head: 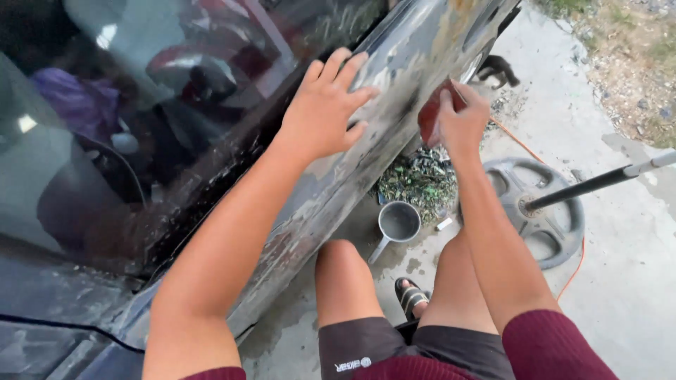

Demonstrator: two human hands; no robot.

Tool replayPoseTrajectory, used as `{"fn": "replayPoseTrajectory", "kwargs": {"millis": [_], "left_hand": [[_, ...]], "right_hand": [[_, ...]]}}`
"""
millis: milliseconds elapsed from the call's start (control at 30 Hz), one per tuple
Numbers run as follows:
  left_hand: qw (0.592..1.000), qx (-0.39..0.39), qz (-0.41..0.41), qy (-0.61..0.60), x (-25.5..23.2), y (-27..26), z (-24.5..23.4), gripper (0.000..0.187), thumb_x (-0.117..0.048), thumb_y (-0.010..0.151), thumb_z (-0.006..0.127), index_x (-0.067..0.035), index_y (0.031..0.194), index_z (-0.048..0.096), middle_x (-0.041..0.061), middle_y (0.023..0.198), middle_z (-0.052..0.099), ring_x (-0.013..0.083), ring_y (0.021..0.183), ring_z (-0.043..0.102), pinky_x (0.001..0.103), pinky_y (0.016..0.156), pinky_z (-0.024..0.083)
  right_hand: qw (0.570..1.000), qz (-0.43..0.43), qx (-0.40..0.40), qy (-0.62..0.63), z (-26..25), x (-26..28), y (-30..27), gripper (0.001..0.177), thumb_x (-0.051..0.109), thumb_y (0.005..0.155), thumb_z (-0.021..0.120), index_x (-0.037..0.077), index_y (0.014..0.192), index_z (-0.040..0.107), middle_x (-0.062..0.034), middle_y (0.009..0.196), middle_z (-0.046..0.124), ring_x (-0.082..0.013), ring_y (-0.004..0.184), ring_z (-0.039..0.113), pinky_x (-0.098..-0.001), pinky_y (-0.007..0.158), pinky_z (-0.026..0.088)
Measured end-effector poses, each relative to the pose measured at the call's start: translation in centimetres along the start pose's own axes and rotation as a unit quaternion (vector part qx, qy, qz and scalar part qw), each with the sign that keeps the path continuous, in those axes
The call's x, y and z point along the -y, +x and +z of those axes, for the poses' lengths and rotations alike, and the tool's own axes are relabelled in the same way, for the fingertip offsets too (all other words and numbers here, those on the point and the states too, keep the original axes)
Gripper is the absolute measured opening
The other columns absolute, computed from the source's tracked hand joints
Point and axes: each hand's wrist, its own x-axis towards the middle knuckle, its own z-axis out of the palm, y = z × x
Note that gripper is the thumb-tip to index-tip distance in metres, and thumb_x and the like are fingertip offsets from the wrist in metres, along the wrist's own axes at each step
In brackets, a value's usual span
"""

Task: The person sits on the ground beside a dark-colored car and uses a sanding block to sand the side panel near the rear wheel. They repeatedly dip the sanding block into a small metal cup of water and continue sanding the surface.

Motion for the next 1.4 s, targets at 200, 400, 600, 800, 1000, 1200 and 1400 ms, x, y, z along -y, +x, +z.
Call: {"fn": "replayPoseTrajectory", "kwargs": {"millis": [200, 400, 600, 800, 1000, 1200, 1400], "left_hand": [[0.998, 0.033, -0.046, 0.034, -1.2, -0.2, 0.4, 0.064, -0.059, 0.09, 0.068, -0.031, 0.146, 0.059, 0.011, 0.161, 0.039, 0.0347, 0.145, 0.034, 0.05, 0.103, 0.036], [0.987, 0.057, -0.079, 0.124, -2.4, 0.1, 1.0, 0.07, -0.071, 0.091, 0.058, -0.036, 0.15, 0.049, 0.004, 0.163, 0.036, 0.0297, 0.143, 0.034, 0.044, 0.098, 0.037], [0.976, 0.099, -0.12, 0.153, -3.6, 0.5, 1.6, 0.078, -0.078, 0.087, 0.058, -0.034, 0.149, 0.042, 0.005, 0.163, 0.03, 0.0328, 0.143, 0.028, 0.049, 0.098, 0.035], [0.944, 0.159, -0.195, 0.211, -5.8, 1.5, 2.9, 0.102, -0.091, 0.079, 0.046, -0.034, 0.162, 0.03, 0.006, 0.169, 0.018, 0.0367, 0.151, 0.018, 0.062, 0.109, 0.03], [0.913, 0.244, -0.226, 0.235, -7.3, 2.2, 2.2, 0.129, -0.099, 0.066, 0.049, -0.032, 0.169, 0.007, 0.011, 0.172, 0.0, 0.042, 0.155, 0.003, 0.068, 0.115, 0.027], [0.917, 0.222, -0.223, 0.245, -7.7, 1.9, 2.7, 0.121, -0.096, 0.072, 0.046, -0.031, 0.168, 0.012, 0.012, 0.172, 0.003, 0.0449, 0.154, 0.005, 0.072, 0.114, 0.027], [0.917, 0.229, -0.247, 0.214, -7.8, 2.8, 2.5, 0.105, -0.086, 0.084, 0.044, -0.032, 0.168, 0.013, 0.011, 0.172, 0.005, 0.0453, 0.154, 0.007, 0.073, 0.113, 0.028]], "right_hand": [[0.823, 0.397, -0.04, 0.405, -1.0, -5.3, -11.7, 0.029, 0.005, 0.089, 0.077, 0.0, 0.117, 0.073, -0.0053, 0.098, 0.073, -0.0126, 0.087, 0.067, -0.0211, 0.08, 0.057], [0.689, 0.52, 0.092, 0.497, -0.7, -7.8, -21.3, 0.021, 0.004, 0.095, 0.065, 0.001, 0.115, 0.069, -0.0103, 0.097, 0.073, -0.0271, 0.093, 0.069, -0.0424, 0.1, 0.05], [0.624, 0.591, 0.094, 0.502, -0.7, -11.3, -26.0, 0.025, 0.013, 0.097, 0.065, 0.009, 0.122, 0.066, -0.0152, 0.108, 0.071, -0.0331, 0.101, 0.069, -0.0483, 0.091, 0.055], [0.646, 0.588, 0.077, 0.48, -0.8, -13.6, -28.0, 0.003, 0.011, 0.095, 0.067, 0.011, 0.098, 0.066, -0.0105, 0.088, 0.072, -0.0294, 0.086, 0.069, -0.0428, 0.085, 0.053], [0.652, 0.578, 0.085, 0.483, -2.5, -12.8, -28.2, 0.005, 0.014, 0.098, 0.067, 0.012, 0.093, 0.065, -0.0094, 0.09, 0.072, -0.0274, 0.087, 0.068, -0.0405, 0.088, 0.049], [0.646, 0.563, 0.074, 0.51, -3.0, -13.0, -28.8, 0.009, 0.01, 0.094, 0.069, 0.015, 0.09, 0.062, -0.01, 0.085, 0.072, -0.0282, 0.082, 0.069, -0.0397, 0.081, 0.05], [0.621, 0.57, 0.08, 0.532, -5.5, -11.9, -28.0, 0.02, 0.014, 0.096, 0.069, 0.014, 0.115, 0.064, -0.0145, 0.108, 0.072, -0.0331, 0.104, 0.068, -0.048, 0.092, 0.049]]}}
